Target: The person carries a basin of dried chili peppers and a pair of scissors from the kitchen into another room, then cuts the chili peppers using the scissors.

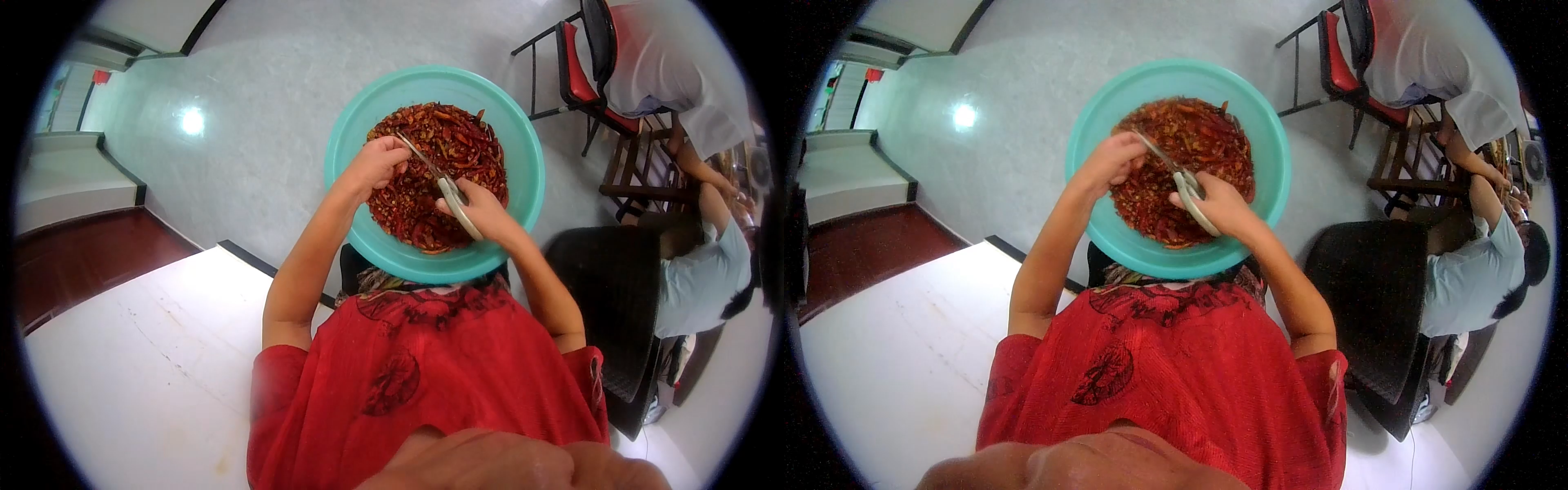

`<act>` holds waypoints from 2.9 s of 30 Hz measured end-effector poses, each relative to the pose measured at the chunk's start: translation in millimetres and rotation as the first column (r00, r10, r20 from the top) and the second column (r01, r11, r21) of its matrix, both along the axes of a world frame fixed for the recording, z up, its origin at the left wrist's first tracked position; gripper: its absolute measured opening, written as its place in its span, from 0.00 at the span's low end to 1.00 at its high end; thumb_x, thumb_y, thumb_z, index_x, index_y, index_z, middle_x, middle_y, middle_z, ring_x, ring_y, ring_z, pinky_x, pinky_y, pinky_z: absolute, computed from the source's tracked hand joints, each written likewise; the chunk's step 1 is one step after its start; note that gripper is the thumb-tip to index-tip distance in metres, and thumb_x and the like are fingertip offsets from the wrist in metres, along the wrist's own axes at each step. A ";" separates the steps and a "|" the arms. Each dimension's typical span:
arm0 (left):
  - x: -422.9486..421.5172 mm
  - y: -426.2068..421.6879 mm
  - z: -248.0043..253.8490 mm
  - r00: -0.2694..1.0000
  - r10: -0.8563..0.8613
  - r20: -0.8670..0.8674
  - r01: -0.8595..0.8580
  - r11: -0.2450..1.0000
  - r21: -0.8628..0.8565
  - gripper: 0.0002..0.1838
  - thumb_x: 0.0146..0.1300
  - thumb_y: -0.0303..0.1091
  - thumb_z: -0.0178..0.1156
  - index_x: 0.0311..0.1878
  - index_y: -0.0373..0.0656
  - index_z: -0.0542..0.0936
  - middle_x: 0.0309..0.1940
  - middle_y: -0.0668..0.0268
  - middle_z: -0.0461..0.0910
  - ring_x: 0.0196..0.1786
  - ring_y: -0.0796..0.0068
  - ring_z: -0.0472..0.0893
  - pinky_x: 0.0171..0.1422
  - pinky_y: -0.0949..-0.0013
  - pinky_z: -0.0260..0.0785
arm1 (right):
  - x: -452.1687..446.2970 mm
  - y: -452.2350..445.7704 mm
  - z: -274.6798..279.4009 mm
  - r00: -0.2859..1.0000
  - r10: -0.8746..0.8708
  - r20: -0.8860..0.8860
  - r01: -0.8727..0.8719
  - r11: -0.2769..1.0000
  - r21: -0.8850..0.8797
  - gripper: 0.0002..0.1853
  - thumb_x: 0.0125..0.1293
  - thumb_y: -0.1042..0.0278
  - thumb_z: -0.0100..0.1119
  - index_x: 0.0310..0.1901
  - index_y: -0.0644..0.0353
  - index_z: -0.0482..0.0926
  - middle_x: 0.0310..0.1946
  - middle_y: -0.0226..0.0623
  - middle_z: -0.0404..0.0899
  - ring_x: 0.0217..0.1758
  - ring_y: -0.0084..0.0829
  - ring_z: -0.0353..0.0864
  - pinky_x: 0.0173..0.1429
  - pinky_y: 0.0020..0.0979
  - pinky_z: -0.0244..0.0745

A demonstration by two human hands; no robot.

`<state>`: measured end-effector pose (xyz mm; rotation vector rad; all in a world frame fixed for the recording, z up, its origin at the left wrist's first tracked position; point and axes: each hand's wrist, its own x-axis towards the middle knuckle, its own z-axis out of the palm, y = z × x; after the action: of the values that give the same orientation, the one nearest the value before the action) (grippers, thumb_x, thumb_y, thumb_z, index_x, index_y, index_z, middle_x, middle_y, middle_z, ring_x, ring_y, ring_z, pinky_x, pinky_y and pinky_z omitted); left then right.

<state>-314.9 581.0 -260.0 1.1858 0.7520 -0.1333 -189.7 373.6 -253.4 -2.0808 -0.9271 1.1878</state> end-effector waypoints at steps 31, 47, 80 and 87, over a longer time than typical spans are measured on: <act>-1.4 1.8 3.2 1.000 0.022 0.008 -0.022 1.000 0.016 0.14 0.66 0.37 0.57 0.49 0.38 0.75 0.29 0.70 0.77 0.16 0.90 0.60 0.17 0.81 0.46 | 0.8 -2.0 -7.7 0.995 -0.079 -0.062 0.081 0.996 0.036 0.31 0.60 0.39 0.64 0.41 0.68 0.80 0.28 0.43 0.79 0.33 0.33 0.78 0.40 0.35 0.72; 1.3 -2.6 2.7 0.999 0.037 -0.023 -0.034 0.993 0.117 0.11 0.64 0.37 0.59 0.45 0.42 0.75 0.27 0.70 0.78 0.17 0.89 0.61 0.18 0.80 0.46 | 0.2 -2.2 -8.7 0.998 -0.066 0.000 0.066 0.997 0.049 0.37 0.57 0.32 0.62 0.44 0.69 0.77 0.32 0.48 0.80 0.38 0.41 0.81 0.45 0.37 0.73; -1.6 -3.0 -11.1 0.996 0.040 0.076 -0.057 0.968 0.245 0.11 0.63 0.39 0.59 0.44 0.45 0.79 0.28 0.72 0.79 0.22 0.87 0.66 0.22 0.80 0.52 | -0.3 -2.9 -8.8 0.996 -0.057 -0.073 0.057 0.998 -0.012 0.37 0.59 0.35 0.62 0.47 0.70 0.79 0.35 0.51 0.81 0.40 0.41 0.82 0.47 0.37 0.73; -0.2 -2.6 -8.0 0.996 0.020 0.089 -0.045 0.958 0.285 0.12 0.62 0.39 0.59 0.44 0.44 0.81 0.32 0.71 0.82 0.25 0.86 0.69 0.25 0.78 0.55 | -1.1 -1.1 -4.5 0.999 -0.004 -0.051 0.006 0.999 0.033 0.38 0.58 0.35 0.62 0.49 0.71 0.77 0.39 0.53 0.81 0.45 0.44 0.82 0.50 0.38 0.73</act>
<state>-315.2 578.5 -268.0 1.4443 0.7308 0.0564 -190.8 372.5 -257.9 -2.0163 -0.9114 1.2092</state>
